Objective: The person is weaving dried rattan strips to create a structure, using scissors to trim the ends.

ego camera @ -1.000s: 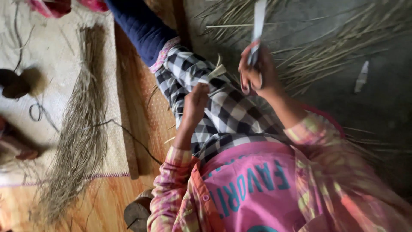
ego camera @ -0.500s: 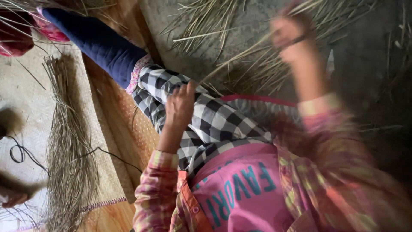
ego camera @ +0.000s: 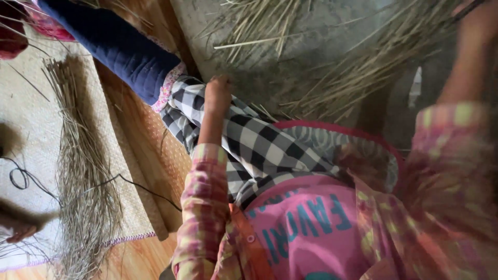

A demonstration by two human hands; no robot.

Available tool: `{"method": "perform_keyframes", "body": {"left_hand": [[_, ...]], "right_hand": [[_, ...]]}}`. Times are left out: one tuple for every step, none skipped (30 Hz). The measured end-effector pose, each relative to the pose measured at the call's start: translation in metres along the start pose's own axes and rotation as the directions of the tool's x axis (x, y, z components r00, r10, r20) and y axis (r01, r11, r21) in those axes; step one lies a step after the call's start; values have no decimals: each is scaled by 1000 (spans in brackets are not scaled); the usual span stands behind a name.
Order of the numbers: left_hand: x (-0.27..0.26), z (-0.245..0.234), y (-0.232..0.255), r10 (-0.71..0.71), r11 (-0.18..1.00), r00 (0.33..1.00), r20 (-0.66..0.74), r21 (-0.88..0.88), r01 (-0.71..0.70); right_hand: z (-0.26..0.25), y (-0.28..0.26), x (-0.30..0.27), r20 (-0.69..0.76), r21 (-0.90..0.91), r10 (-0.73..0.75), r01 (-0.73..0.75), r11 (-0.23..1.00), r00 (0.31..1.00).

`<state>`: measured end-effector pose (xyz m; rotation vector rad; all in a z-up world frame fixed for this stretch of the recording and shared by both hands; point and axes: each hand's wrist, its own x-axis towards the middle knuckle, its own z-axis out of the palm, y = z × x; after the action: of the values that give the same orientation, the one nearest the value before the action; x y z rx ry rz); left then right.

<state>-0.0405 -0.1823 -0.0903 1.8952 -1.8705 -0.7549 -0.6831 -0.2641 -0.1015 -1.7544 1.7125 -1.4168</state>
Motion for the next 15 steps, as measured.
{"method": "perform_keyframes", "body": {"left_hand": [[4,2,-4,6,998,999,-45,55,-3],[9,8,-11,-2,998,999,-40,56,5],[13,15,-18,-10,992,993,-119,126,25],[18,23,-25,-11,980,981,-196,193,50],[24,25,-27,-19,979,981,-192,194,57],[30,25,-29,-118,982,950,-289,105,154],[36,24,-30,-221,970,900,-375,6,241],[41,28,-39,-223,970,900,-375,8,244],[46,31,-48,-238,954,866,-439,61,292],[51,34,-56,-245,934,829,-503,108,341],[52,27,-54,-246,933,828,-504,109,343],[53,20,-51,-130,924,890,-438,271,268],[54,13,-48,-21,889,936,-351,422,178],[56,11,-46,-16,892,934,-356,418,175],[58,10,-43,-10,913,928,-372,376,160]], "right_hand": [[28,-1,-11,1,-79,-94,94,992,996],[49,-26,-27,8,-76,-88,88,993,996],[70,-51,-44,28,345,271,-264,901,962],[90,-75,-61,210,666,547,-528,527,811],[103,-110,-77,216,663,551,-535,524,806],[115,-147,-94,284,506,454,-534,677,845],[127,-184,-110,368,336,361,-484,808,857],[134,-186,-124,370,336,362,-487,806,856],[140,-188,-139,410,174,279,-374,911,868],[146,-190,-153,463,13,200,-233,972,863],[153,-198,-162,465,14,200,-233,972,862],[159,-206,-169,512,-29,250,-274,961,822],[164,-214,-177,556,-75,299,-311,947,776],[167,-227,-174,552,-76,295,-304,950,780],[168,-240,-172,608,-70,290,-314,947,739]]}}
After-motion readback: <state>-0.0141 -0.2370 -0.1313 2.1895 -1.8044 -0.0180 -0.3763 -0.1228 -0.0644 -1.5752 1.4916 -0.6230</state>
